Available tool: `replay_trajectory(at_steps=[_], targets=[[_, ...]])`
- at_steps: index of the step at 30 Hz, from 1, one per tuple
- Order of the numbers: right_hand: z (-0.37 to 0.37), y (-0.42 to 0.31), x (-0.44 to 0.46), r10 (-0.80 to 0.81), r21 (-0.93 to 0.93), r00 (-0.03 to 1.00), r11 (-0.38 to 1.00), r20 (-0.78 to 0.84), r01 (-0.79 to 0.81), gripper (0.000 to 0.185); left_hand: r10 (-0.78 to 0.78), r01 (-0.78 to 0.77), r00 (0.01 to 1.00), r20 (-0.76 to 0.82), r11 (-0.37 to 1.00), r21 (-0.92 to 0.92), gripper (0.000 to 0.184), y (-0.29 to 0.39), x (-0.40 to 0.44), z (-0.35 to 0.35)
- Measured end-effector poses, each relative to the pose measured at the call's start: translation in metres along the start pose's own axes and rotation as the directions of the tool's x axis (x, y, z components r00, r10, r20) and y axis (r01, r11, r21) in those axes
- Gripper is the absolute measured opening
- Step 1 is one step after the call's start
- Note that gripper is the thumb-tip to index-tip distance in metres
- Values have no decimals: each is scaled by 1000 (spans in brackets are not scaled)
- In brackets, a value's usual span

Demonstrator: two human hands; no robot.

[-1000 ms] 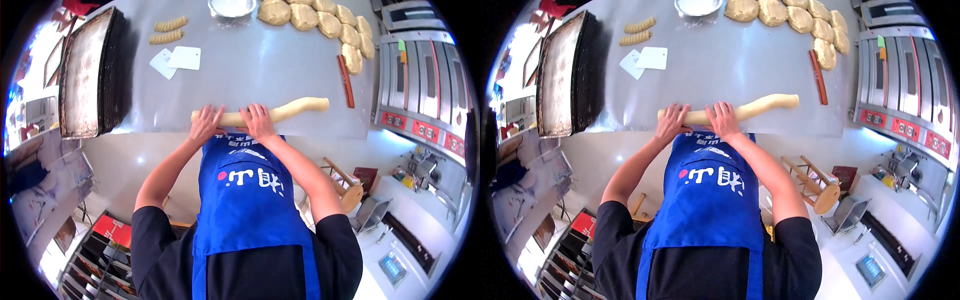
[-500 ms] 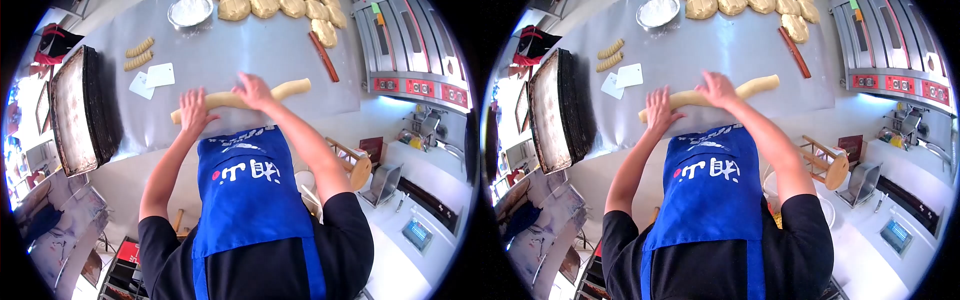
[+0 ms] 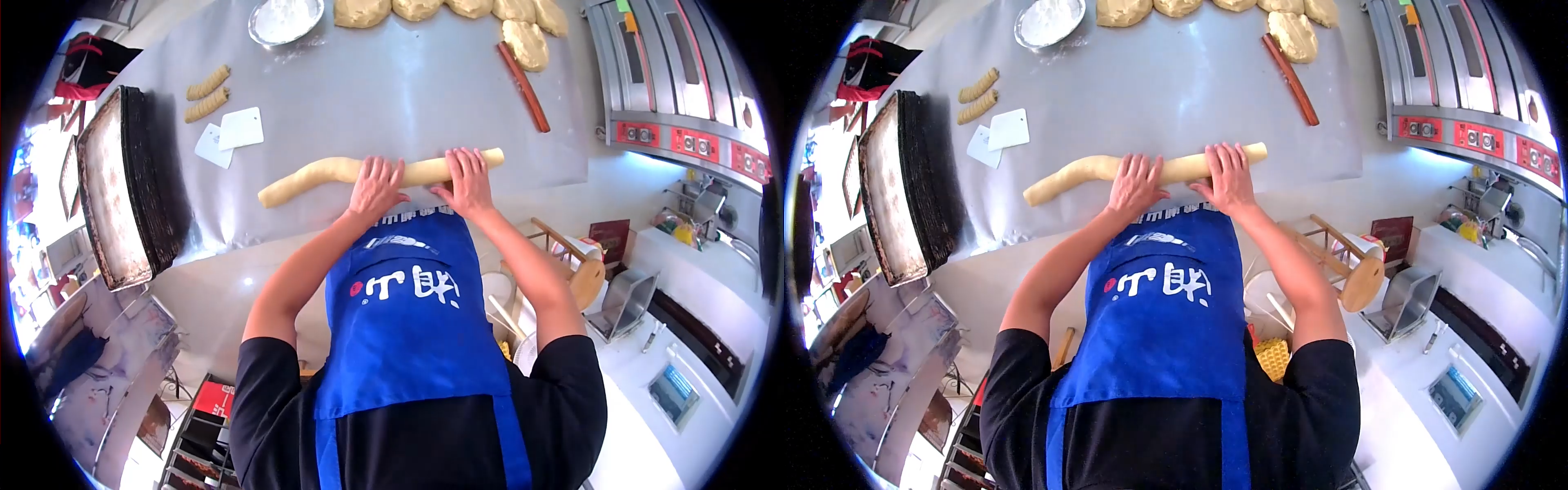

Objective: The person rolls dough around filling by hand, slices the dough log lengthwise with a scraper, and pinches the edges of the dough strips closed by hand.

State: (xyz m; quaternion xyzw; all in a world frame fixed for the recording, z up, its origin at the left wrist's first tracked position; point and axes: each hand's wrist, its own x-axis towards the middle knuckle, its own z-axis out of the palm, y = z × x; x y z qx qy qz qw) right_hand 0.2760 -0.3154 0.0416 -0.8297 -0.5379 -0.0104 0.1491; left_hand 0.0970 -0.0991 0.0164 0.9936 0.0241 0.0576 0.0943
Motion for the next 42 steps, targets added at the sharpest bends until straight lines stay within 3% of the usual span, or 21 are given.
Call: replay_trajectory(at_steps=[2,3,4,6,7,11,13,15,16,18,20,22,23,27,29,32,33,35,36,39,42], targets=[[3,6,8,24,40,997,999,68,-27,94,-7,8,999,-43,1000,26,104,-8,24,-1],[0,11,21,-48,-49,998,998,-39,46,89,-40,45,995,95,997,-58,92,-14,38,0],[5,24,28,-39,-45,998,998,-44,37,89,-31,37,994,101,998,-54,92,-21,48,4],[18,49,46,-65,74,986,996,154,54,78,-56,86,986,158,978,-191,72,-32,58,8],[19,56,57,-141,82,990,987,25,138,72,-120,123,992,27,972,-201,63,-31,60,10],[11,64,70,-91,111,995,990,38,86,76,-224,220,974,-33,970,-99,68,-19,65,2],[2,67,62,-139,82,988,988,66,133,79,-237,241,960,151,971,-6,74,-10,67,-6],[-8,71,57,-180,45,980,983,82,177,82,-212,212,974,81,977,5,76,-7,75,-15],[-13,75,55,-156,6,988,988,16,156,83,-192,192,981,11,981,14,78,-4,81,-18],[-15,90,50,-155,-28,987,988,-36,154,84,-152,148,988,-35,984,-94,76,8,102,-14],[2,110,41,-129,18,985,992,113,128,82,-105,86,991,-87,976,-198,74,20,122,0],[8,123,51,-158,11,976,987,148,158,79,-87,104,992,96,978,-182,66,29,142,16],[9,129,52,-183,9,966,983,184,184,76,-127,144,987,95,969,-199,61,31,144,21],[-12,129,53,-167,29,981,986,97,165,77,-129,140,985,112,985,-98,67,33,139,27],[-26,126,50,-141,111,984,985,110,129,82,-65,77,993,95,988,-132,80,32,137,16],[-28,127,51,-108,139,979,987,174,84,90,-98,123,980,172,982,-146,95,16,119,-15],[-25,121,51,-141,173,975,979,173,111,90,-136,160,973,186,979,-124,95,4,100,-20],[-26,118,54,-26,191,986,982,165,-6,94,-235,243,929,286,970,9,98,-24,68,-24],[-26,117,53,-43,198,985,980,167,9,94,-252,259,925,284,966,14,98,-28,52,-22],[-23,115,56,-48,169,981,985,189,16,96,-210,202,977,36,967,155,91,-22,25,-16],[-27,110,63,-6,162,978,986,209,-29,98,-237,227,971,14,943,244,92,-12,19,2]])
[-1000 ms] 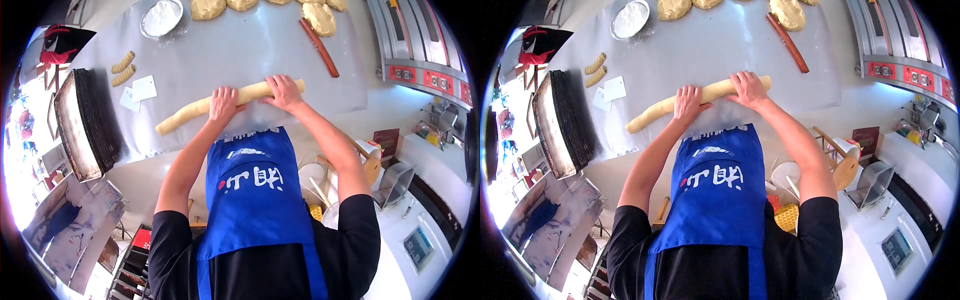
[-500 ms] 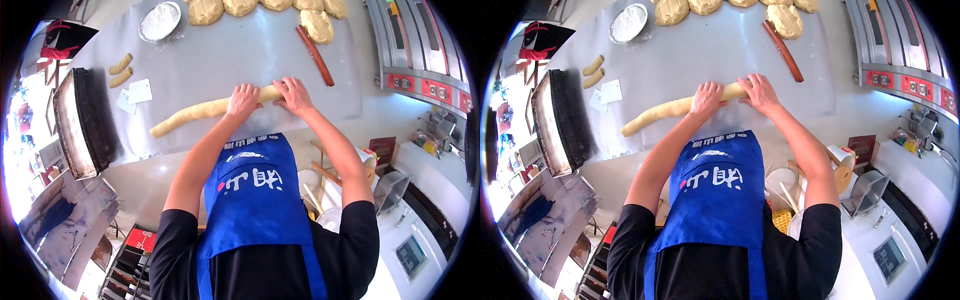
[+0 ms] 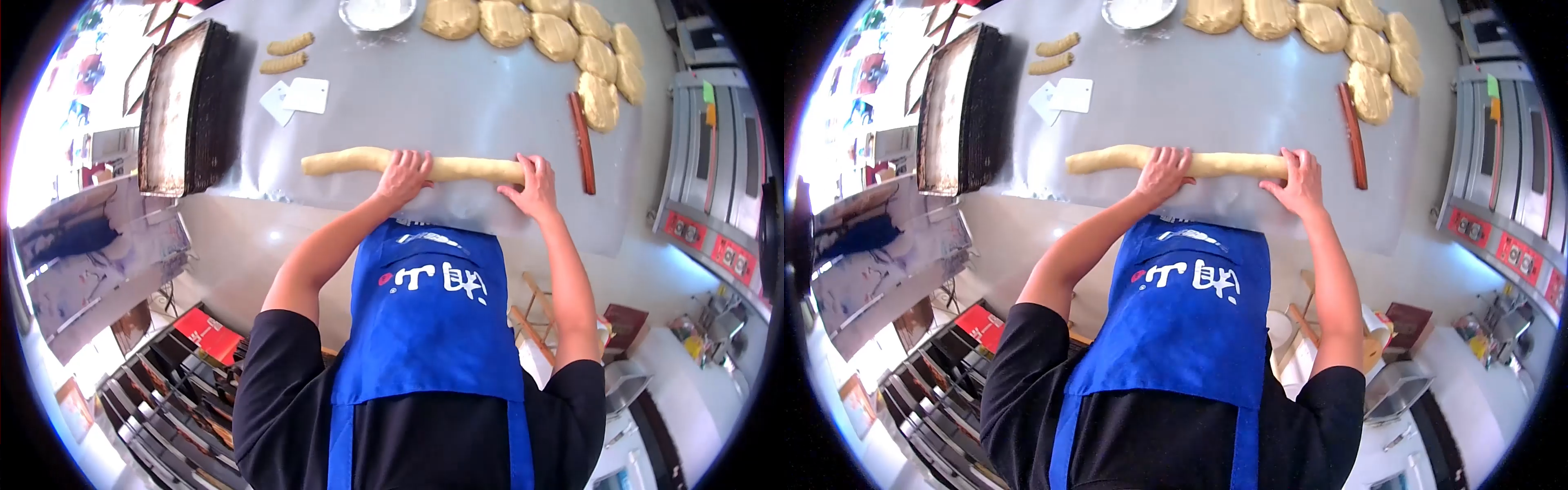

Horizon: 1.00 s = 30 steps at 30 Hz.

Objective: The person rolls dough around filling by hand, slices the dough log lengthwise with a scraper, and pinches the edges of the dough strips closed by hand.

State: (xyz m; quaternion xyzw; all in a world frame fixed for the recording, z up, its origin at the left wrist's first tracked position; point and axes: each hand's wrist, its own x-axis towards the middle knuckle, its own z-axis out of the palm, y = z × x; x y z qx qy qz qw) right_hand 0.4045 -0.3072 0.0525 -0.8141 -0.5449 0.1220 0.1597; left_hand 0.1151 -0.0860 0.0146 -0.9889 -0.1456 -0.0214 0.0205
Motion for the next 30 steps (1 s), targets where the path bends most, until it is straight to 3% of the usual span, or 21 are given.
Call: replay_trajectory(at_steps=[2,4,5,9,12,16,18,19,20,21,22,24,26,27,28,30], targets=[[-12,-3,7,70,-89,984,995,163,-56,101,16,-14,998,61,999,-37,94,-21,8,-1],[-5,-2,14,31,-151,988,988,149,-8,104,231,-188,963,142,947,-261,95,-51,17,-27],[-3,-4,17,59,-113,986,993,157,-42,105,181,-166,980,81,972,-167,85,-62,14,-46],[8,-21,22,128,-106,979,988,159,-112,106,158,-137,982,103,974,-182,68,-86,-16,-14],[8,-36,26,181,-227,972,963,150,-144,106,129,-113,990,61,970,-216,67,-83,-17,-6],[7,-33,42,253,-214,945,954,206,-208,105,93,-48,990,109,931,-362,67,-110,-29,-36],[13,-31,45,341,-206,922,930,184,-303,103,-9,29,995,103,981,-192,77,-126,-45,-24],[16,-40,48,353,-237,925,919,139,-315,95,-4,23,992,128,989,-147,91,-122,-49,-15],[21,-51,53,357,-243,925,916,131,-319,95,1,17,993,119,989,-150,91,-119,-52,-8],[30,-64,56,171,-196,985,965,-25,-173,91,-16,23,997,77,995,-100,97,-111,-58,-10],[38,-80,63,-24,-175,982,985,-187,-9,87,-33,35,999,33,998,-48,103,-105,-62,-13],[49,-138,80,-145,-8,964,989,-224,147,83,-34,41,993,113,997,-64,104,-109,-56,-24],[71,-187,90,-248,56,954,964,-171,260,84,-41,226,887,460,908,-354,110,-124,-38,-58],[85,-205,91,-244,55,956,965,-163,255,84,-10,109,956,294,940,-323,113,-129,-40,-62],[103,-219,88,-282,-15,952,959,-116,282,84,-9,113,954,300,937,-330,113,-128,-47,-50],[128,-225,81,-327,-77,943,943,-61,323,85,27,-16,998,59,985,-174,115,-123,-66,-13]])
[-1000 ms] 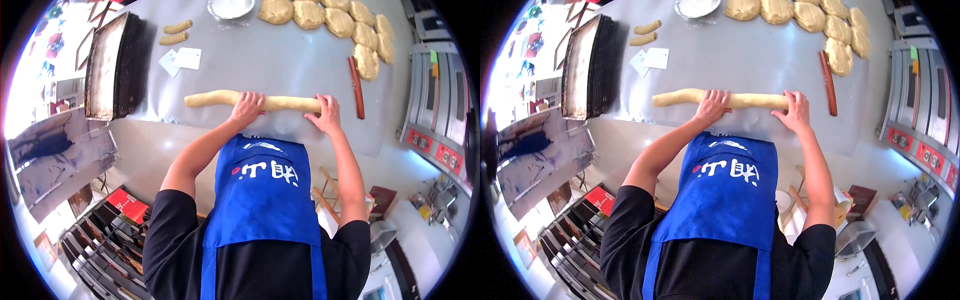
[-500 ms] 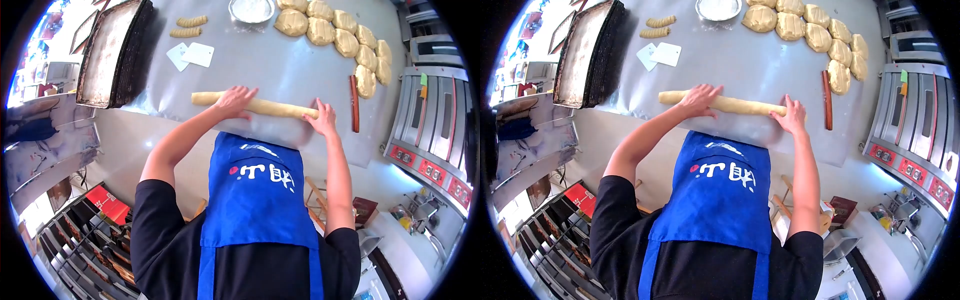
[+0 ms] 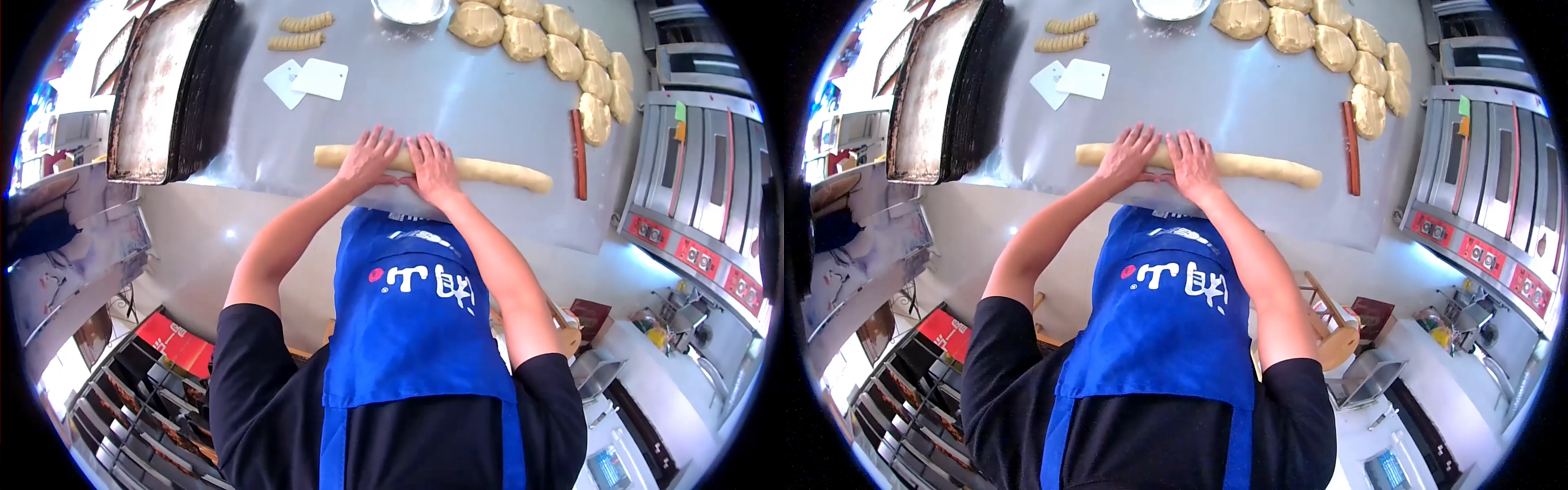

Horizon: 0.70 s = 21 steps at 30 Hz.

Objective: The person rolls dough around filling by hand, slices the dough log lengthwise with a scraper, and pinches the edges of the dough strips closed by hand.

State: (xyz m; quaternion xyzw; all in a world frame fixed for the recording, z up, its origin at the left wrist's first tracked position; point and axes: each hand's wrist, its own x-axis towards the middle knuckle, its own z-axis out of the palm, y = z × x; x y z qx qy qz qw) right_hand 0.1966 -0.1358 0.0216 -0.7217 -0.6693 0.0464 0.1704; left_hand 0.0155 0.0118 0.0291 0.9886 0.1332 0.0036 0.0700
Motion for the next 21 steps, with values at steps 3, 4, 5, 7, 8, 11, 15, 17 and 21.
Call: replay_trajectory(at_steps=[3,4,5,7,8,11,15,17,21], targets=[[22,14,-12,-89,-110,994,991,-69,81,93,22,-21,1000,-20,1000,18,117,4,-16,10],[20,16,-8,-95,-101,993,991,-70,88,93,79,-79,997,11,997,19,117,1,-23,6],[17,18,-5,-101,-111,995,989,0,100,94,119,-119,990,-74,993,13,116,-14,-25,2],[-2,14,4,-156,-143,988,977,19,157,95,33,-32,998,51,999,-15,112,-34,-33,-13],[-6,10,3,-164,-144,986,976,22,166,95,-44,50,985,168,998,-31,108,-44,-35,-21],[6,13,11,-214,-93,969,970,124,226,98,6,-6,1000,-3,1000,-30,77,-63,-40,-6],[28,17,13,-119,-198,985,970,129,143,102,24,-25,1000,-17,998,-64,64,-70,-34,-9],[19,15,16,-68,-203,990,975,125,93,102,43,-44,999,-13,999,-25,70,-75,-31,-16],[-14,-3,19,-52,-101,988,993,146,67,102,-82,83,996,17,994,-65,106,-68,-47,-28]])
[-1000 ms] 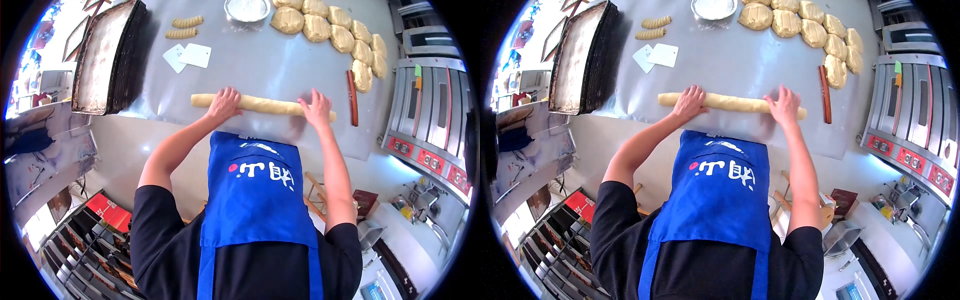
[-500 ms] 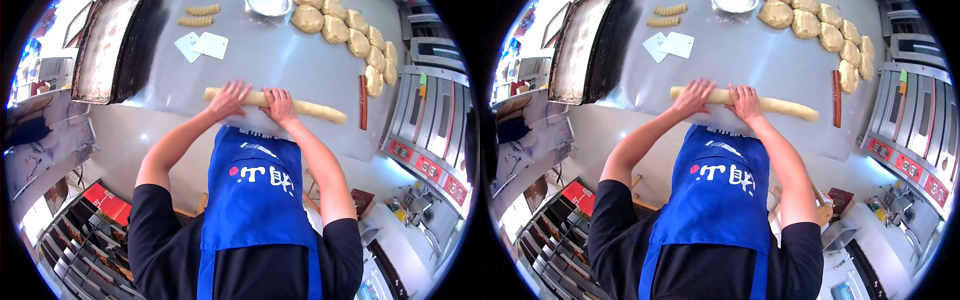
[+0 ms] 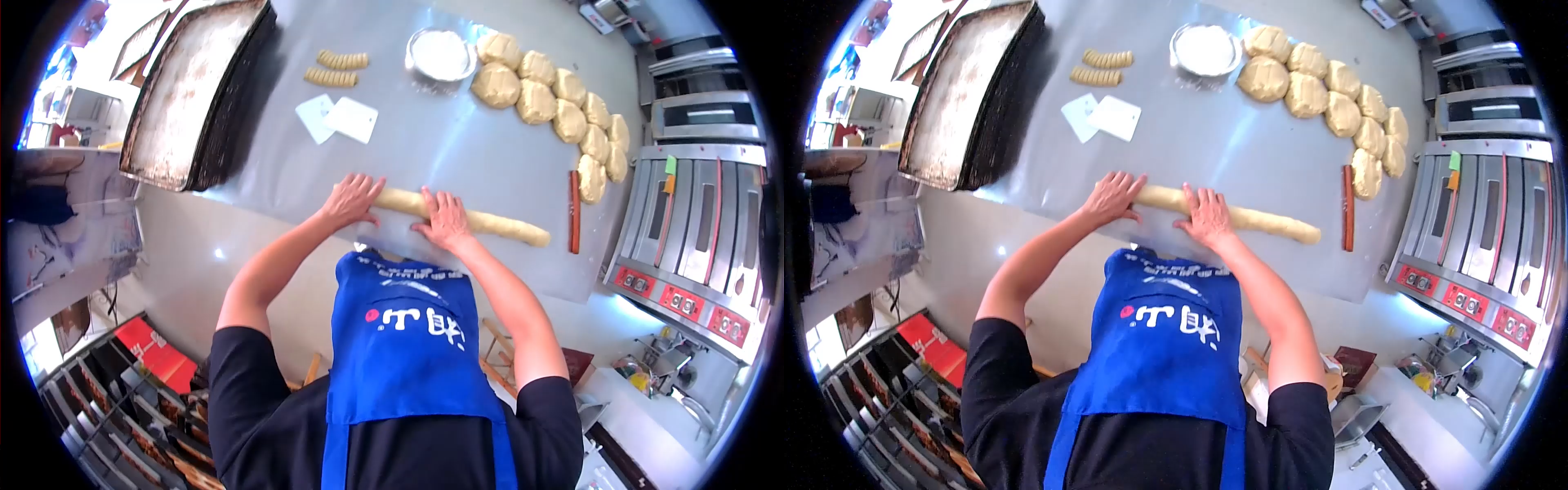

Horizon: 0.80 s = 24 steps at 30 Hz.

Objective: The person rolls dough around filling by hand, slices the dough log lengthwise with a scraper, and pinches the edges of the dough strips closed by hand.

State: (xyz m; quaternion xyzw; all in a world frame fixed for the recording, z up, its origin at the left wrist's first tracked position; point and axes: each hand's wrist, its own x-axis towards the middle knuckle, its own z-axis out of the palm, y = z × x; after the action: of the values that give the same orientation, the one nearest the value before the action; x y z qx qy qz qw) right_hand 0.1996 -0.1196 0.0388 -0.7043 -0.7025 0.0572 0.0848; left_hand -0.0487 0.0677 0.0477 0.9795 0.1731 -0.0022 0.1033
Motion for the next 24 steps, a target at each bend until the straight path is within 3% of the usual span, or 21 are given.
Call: replay_trajectory(at_steps=[1,2,3,4,6,7,8,9,11,12,14,15,17,18,20,21,23,24], targets=[[-7,-1,0,17,60,999,998,27,-18,102,-44,42,999,-29,996,-77,117,4,1,-6],[-16,0,0,111,122,993,986,50,-117,95,-89,81,985,-147,995,-59,113,6,1,-13],[-19,6,0,162,180,985,972,-52,-150,89,-92,86,981,-170,995,-40,113,8,4,-18],[-18,13,-1,202,251,967,955,-153,-160,83,-250,231,929,-274,968,-98,105,11,3,-21],[-12,34,-9,330,292,937,913,-116,-286,71,-530,432,754,-388,845,-316,83,0,-9,14],[-28,35,-12,439,292,899,858,11,-422,66,-647,463,661,-381,751,-471,70,-6,-19,50],[-9,51,-24,453,253,885,874,-111,-415,63,-766,453,534,-358,617,-644,62,-1,-25,49],[-10,62,-35,479,269,870,859,-118,-436,61,-857,380,415,-307,469,-797,55,6,-24,46],[-12,80,-53,496,300,844,852,-204,-429,58,-993,165,72,-93,103,-981,58,23,-22,36],[-17,85,-58,476,299,851,864,-222,-406,58,-993,148,55,-108,115,-982,58,30,-21,39],[-27,85,-74,615,335,768,772,-178,-541,54,-995,358,88,41,-7,-934,67,42,-32,47],[-29,86,-79,605,336,776,779,-178,-530,54,-996,355,75,38,-9,-935,67,44,-35,45],[-33,95,-84,622,421,766,746,-164,-516,51,-953,423,271,139,-12,-906,76,46,-35,39],[-27,106,-84,606,450,778,748,-163,-488,50,-958,410,254,136,-21,-912,76,42,-37,40],[-32,111,-76,574,464,789,773,-219,-433,50,-986,180,144,79,-53,-982,85,33,-44,44],[-30,109,-74,566,487,781,777,-266,-398,50,-988,186,133,76,-50,-981,85,39,-45,38],[-21,113,-63,540,523,813,767,-216,-370,57,-996,103,33,-83,86,-991,91,50,-48,10],[-17,110,-51,453,467,832,839,-321,-277,65,-996,101,28,-86,88,-991,91,52,-52,5]])
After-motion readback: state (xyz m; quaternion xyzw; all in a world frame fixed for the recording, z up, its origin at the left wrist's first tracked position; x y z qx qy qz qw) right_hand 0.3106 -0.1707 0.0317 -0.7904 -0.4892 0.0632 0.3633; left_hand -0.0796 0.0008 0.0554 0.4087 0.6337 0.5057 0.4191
